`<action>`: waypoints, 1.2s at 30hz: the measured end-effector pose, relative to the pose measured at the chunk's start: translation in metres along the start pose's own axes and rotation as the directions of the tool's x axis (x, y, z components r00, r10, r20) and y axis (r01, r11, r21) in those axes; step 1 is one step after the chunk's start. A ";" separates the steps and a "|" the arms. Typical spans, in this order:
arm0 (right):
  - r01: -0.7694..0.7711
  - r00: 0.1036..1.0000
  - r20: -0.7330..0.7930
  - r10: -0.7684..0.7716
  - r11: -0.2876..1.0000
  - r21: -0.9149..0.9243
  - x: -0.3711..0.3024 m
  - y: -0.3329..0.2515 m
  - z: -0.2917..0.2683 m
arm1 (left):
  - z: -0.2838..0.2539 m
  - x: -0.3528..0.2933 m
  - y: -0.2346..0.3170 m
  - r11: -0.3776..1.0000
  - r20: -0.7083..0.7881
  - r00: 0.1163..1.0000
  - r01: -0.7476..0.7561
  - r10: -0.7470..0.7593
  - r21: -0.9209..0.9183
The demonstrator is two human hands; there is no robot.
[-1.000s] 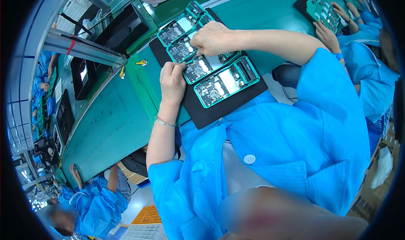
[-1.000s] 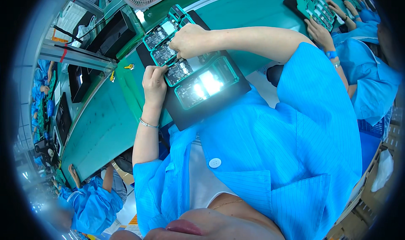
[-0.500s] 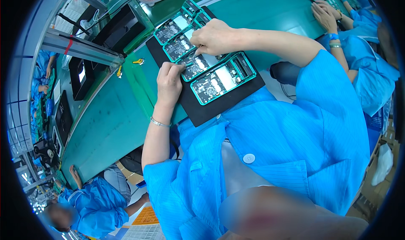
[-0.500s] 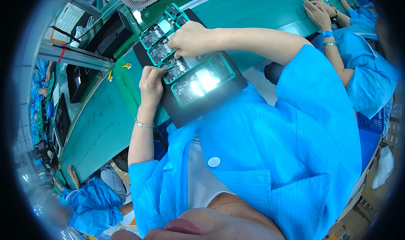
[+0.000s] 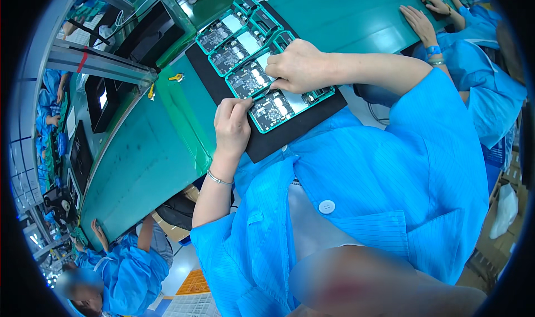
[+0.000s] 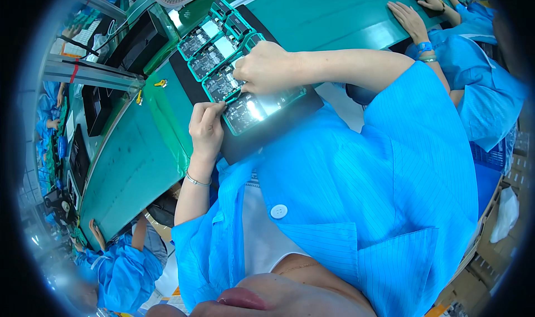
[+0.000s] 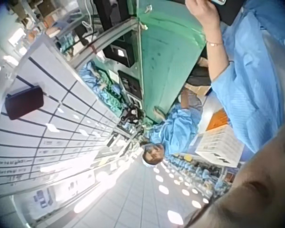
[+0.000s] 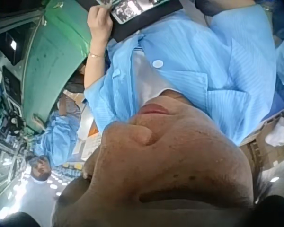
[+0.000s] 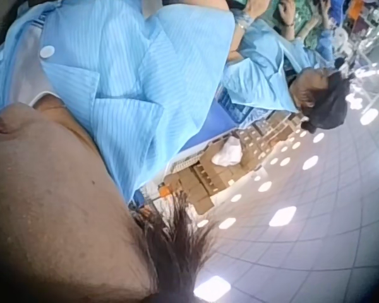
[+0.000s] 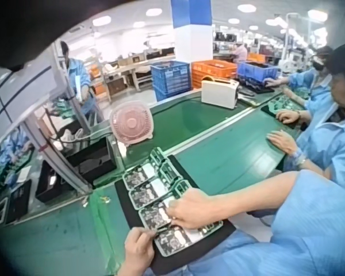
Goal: The person assembles phone components by connecting parts onto circuit boards on a tray using tweezers and fingers, then slides the tray down the assembly line.
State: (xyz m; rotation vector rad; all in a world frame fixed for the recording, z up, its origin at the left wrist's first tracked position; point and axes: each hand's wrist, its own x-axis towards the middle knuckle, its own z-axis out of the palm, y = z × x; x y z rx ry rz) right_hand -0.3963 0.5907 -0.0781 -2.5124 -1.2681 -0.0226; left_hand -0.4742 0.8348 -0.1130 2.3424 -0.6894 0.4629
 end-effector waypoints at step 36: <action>0.139 0.989 -0.047 -0.143 0.988 -0.071 -0.005 -0.003 0.010 | 0.003 -0.006 0.007 0.995 0.025 0.998 -0.065 0.064 0.077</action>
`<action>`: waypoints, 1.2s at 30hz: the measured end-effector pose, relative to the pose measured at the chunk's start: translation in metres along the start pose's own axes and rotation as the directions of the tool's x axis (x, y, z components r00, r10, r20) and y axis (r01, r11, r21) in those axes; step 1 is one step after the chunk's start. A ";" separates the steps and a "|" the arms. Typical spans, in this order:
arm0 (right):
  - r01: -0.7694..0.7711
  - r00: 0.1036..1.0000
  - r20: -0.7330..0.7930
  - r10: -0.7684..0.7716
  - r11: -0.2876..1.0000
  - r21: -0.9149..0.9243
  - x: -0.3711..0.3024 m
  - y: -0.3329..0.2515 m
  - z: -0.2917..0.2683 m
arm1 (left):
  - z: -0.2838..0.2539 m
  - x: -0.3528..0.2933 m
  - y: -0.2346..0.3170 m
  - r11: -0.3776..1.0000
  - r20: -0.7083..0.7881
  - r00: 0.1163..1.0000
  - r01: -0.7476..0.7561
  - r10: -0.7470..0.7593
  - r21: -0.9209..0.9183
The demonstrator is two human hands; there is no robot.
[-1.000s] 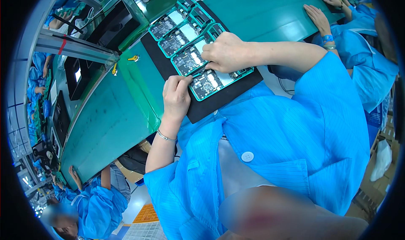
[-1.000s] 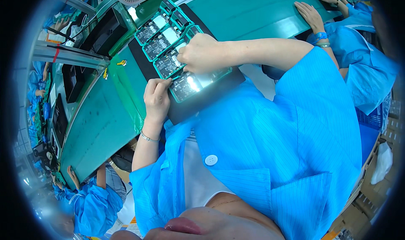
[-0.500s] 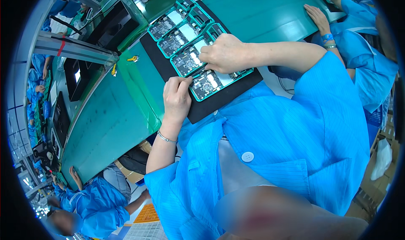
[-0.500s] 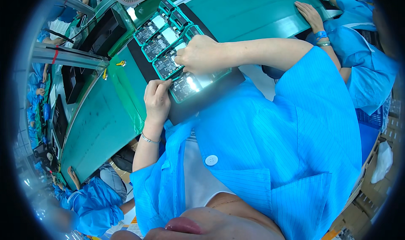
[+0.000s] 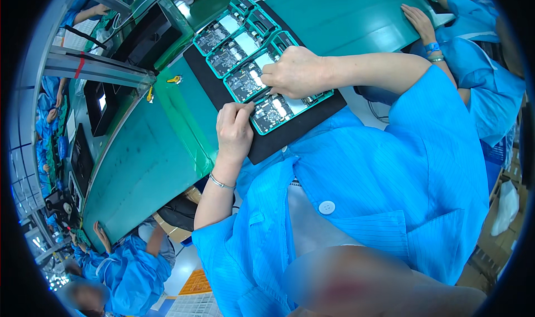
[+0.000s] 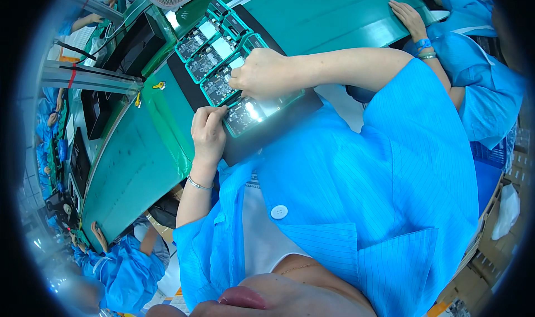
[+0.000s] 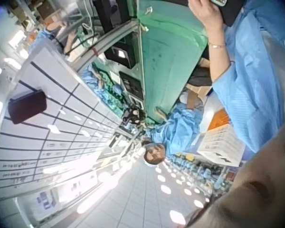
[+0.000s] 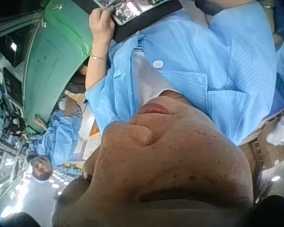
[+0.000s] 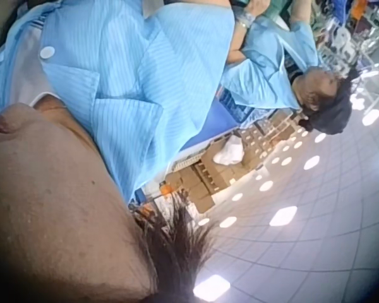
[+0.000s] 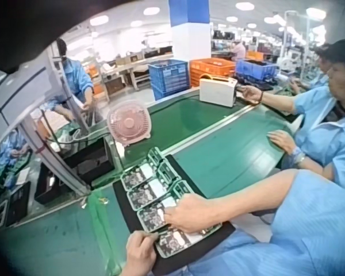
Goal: The person assembles phone components by connecting parts onto circuit boards on a tray using tweezers and fingers, then slides the tray down the assembly line.
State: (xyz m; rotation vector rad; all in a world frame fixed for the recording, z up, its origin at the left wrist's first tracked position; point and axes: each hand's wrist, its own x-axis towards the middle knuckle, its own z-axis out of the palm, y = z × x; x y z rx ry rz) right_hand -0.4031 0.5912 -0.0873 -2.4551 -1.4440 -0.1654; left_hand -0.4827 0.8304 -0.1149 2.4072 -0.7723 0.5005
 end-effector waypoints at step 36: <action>-0.109 0.875 -0.460 0.154 0.986 0.124 -0.044 0.024 -0.038 | -0.032 0.013 -0.042 0.981 0.375 0.910 0.194 -0.177 -0.008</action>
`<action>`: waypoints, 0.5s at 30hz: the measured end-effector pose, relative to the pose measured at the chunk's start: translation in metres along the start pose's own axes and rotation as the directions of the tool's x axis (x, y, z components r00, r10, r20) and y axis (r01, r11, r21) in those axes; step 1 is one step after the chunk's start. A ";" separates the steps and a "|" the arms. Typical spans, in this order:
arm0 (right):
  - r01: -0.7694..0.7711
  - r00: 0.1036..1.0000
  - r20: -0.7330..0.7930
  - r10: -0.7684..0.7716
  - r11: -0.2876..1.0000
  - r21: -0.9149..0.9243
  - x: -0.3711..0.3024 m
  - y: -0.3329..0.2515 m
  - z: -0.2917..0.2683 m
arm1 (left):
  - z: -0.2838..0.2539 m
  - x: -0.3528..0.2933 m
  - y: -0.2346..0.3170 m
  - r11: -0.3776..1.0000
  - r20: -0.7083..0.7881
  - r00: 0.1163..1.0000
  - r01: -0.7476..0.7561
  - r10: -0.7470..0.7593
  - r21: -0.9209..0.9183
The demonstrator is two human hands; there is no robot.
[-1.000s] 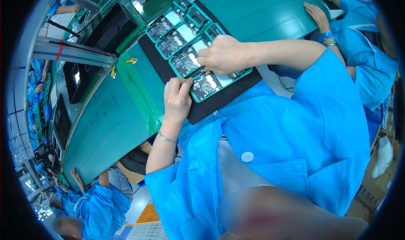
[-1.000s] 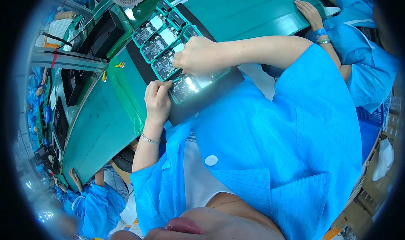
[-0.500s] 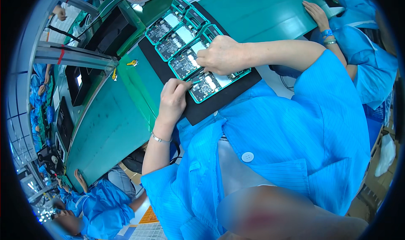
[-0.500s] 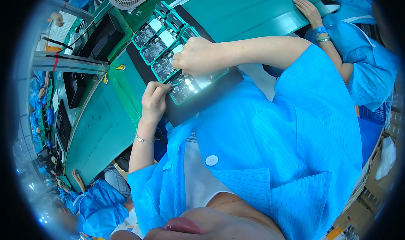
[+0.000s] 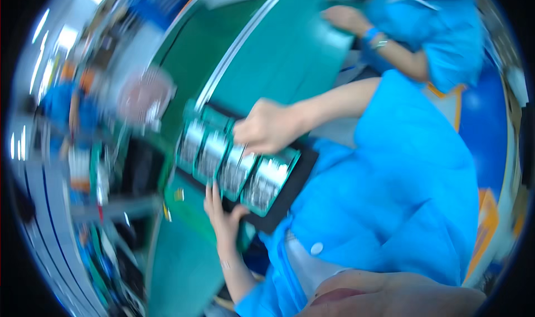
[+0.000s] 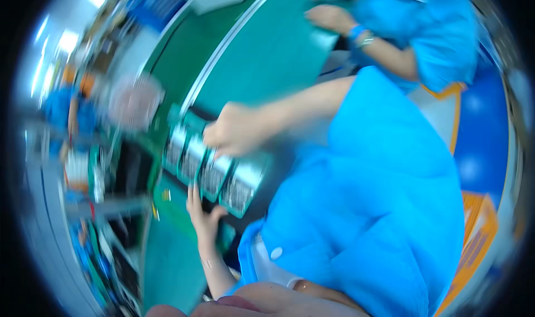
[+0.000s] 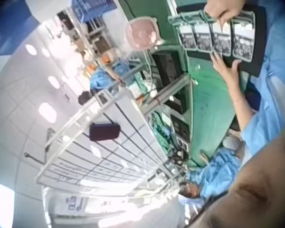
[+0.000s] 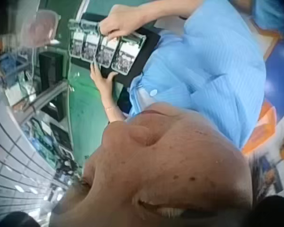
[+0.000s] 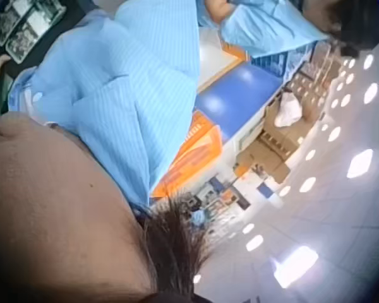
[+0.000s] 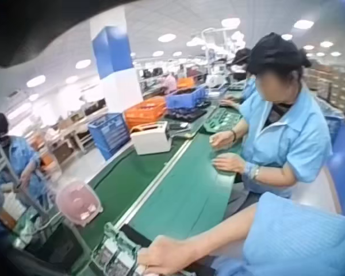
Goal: The person assembles phone components by connecting parts onto circuit boards on a tray using tweezers and fingers, then slides the tray down the assembly line.
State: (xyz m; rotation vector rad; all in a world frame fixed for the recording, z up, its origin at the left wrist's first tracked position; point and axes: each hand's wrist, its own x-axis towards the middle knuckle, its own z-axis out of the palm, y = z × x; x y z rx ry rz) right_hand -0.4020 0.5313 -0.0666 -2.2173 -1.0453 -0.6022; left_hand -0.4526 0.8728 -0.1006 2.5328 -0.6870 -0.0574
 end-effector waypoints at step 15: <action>-0.274 0.927 -0.246 0.283 0.959 0.070 -0.080 -0.021 -0.067 | 0.013 0.041 0.005 0.972 0.186 0.979 -0.123 0.086 0.198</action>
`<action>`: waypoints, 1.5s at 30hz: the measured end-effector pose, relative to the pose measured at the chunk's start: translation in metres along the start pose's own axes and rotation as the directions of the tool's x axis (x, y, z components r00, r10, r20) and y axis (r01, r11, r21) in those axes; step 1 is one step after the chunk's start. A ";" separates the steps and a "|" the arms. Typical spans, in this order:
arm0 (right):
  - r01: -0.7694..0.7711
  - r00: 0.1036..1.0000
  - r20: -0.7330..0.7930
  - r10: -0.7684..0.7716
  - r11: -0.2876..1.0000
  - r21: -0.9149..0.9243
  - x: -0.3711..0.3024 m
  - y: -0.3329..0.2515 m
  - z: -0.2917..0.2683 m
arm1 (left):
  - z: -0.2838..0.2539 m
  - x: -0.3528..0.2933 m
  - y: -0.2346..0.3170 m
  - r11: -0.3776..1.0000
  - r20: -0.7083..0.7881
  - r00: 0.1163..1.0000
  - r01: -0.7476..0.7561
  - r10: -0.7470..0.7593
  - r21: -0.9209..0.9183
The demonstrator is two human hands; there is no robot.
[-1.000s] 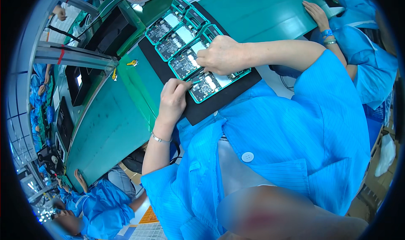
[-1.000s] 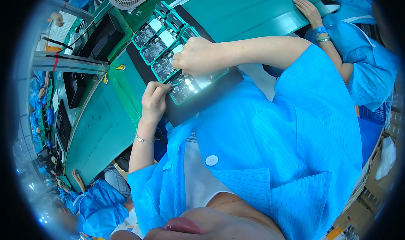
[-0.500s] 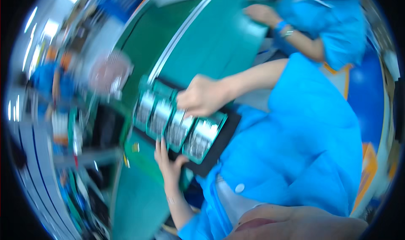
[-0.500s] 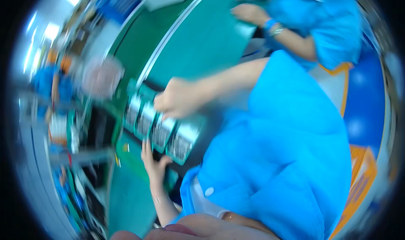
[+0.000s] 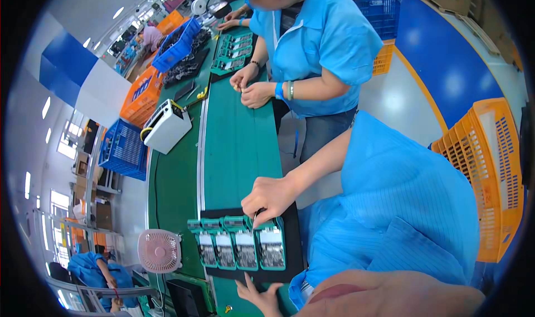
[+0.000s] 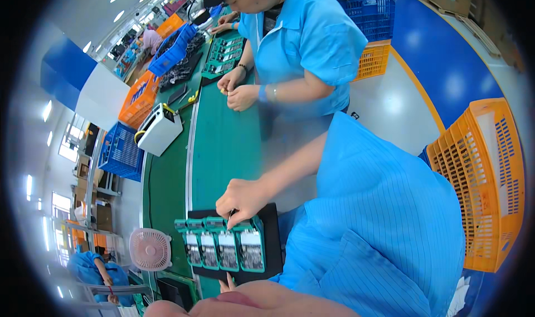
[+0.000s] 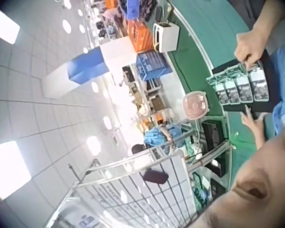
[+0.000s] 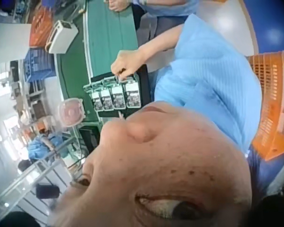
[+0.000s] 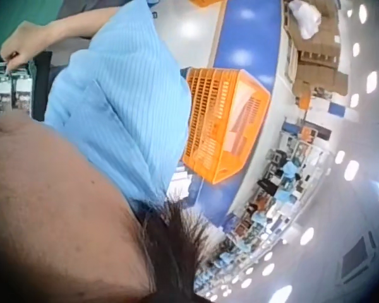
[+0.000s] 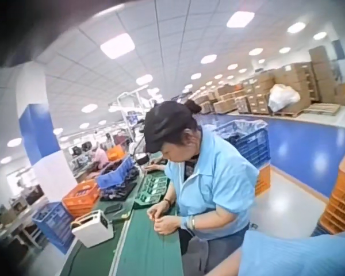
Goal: The person assembles phone components by connecting parts onto circuit boards on a tray using tweezers and fingers, then slides the tray down the assembly line.
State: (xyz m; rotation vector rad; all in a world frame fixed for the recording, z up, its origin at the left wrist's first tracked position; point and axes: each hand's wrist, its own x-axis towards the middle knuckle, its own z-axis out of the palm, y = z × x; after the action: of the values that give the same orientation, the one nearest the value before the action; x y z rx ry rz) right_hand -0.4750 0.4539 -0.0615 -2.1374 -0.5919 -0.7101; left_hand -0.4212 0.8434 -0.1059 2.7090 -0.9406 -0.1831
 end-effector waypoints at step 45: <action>0.506 0.564 0.346 -0.750 0.645 0.572 0.142 -0.080 0.410 | 0.102 0.138 0.031 0.387 -0.177 0.961 -0.248 0.210 -0.888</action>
State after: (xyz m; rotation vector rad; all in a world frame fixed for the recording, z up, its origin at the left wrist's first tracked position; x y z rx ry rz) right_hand -0.3016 0.8517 -0.1430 -1.6543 -1.7701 -0.2371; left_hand -0.3526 0.7126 -0.1981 1.5196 -0.8313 -0.4396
